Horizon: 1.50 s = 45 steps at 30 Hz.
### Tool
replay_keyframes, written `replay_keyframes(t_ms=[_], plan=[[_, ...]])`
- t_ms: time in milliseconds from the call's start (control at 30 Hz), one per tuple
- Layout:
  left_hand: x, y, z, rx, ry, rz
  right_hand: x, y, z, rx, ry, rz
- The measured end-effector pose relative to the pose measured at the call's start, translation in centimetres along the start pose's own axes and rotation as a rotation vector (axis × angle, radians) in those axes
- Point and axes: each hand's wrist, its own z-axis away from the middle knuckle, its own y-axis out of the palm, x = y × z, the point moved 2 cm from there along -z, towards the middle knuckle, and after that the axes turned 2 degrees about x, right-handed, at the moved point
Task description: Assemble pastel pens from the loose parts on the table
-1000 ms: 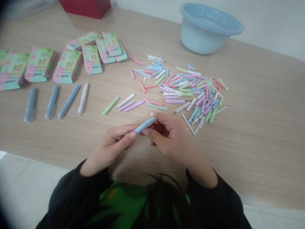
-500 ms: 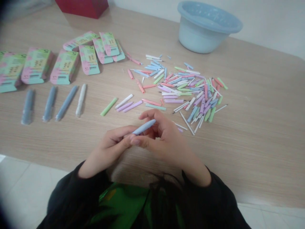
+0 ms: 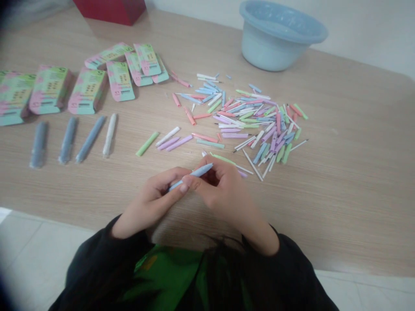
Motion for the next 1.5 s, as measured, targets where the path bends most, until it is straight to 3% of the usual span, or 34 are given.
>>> replay_keyframes(t_ms=[133, 333, 500, 667, 867, 1033, 1200, 1367, 1500], plan=[[0.5, 0.0, 0.3, -0.004, -0.069, 0.217, -0.1, 0.0, -0.4, 0.006, -0.072, -0.145], [0.8, 0.1, -0.2, -0.017, -0.038, 0.508, -0.7, 0.7, -0.5, 0.128, -0.155, -0.374], [0.6, 0.3, -0.5, -0.011, -0.141, 0.643, -0.8, 1.2, 0.0, 0.054, -0.114, -0.425], [0.8, 0.3, -0.3, 0.131, -0.352, 0.577, -0.7, 0.2, 0.2, -0.051, -0.133, -0.484], [0.2, -0.2, -0.4, -0.127, -0.184, 0.46, -1.3, -0.1, 0.2, -0.08, -0.102, -0.514], [0.0, 0.4, -0.4, -0.049, -0.279, 0.562, -1.5, -0.2, 0.1, -0.097, -0.083, -0.522], [0.4, 0.2, -0.5, -0.201, -0.222, 0.491, -2.2, 0.1, 0.0, -0.034, -0.035, -0.553], [0.5, 0.3, -0.4, -0.121, -0.224, 0.46, -2.5, 0.5, 0.0, 0.026, -0.004, -0.578], [0.8, 0.2, -0.4, -0.224, -0.255, 0.36, -2.5, 0.8, 0.0, 0.08, 0.026, -0.598]])
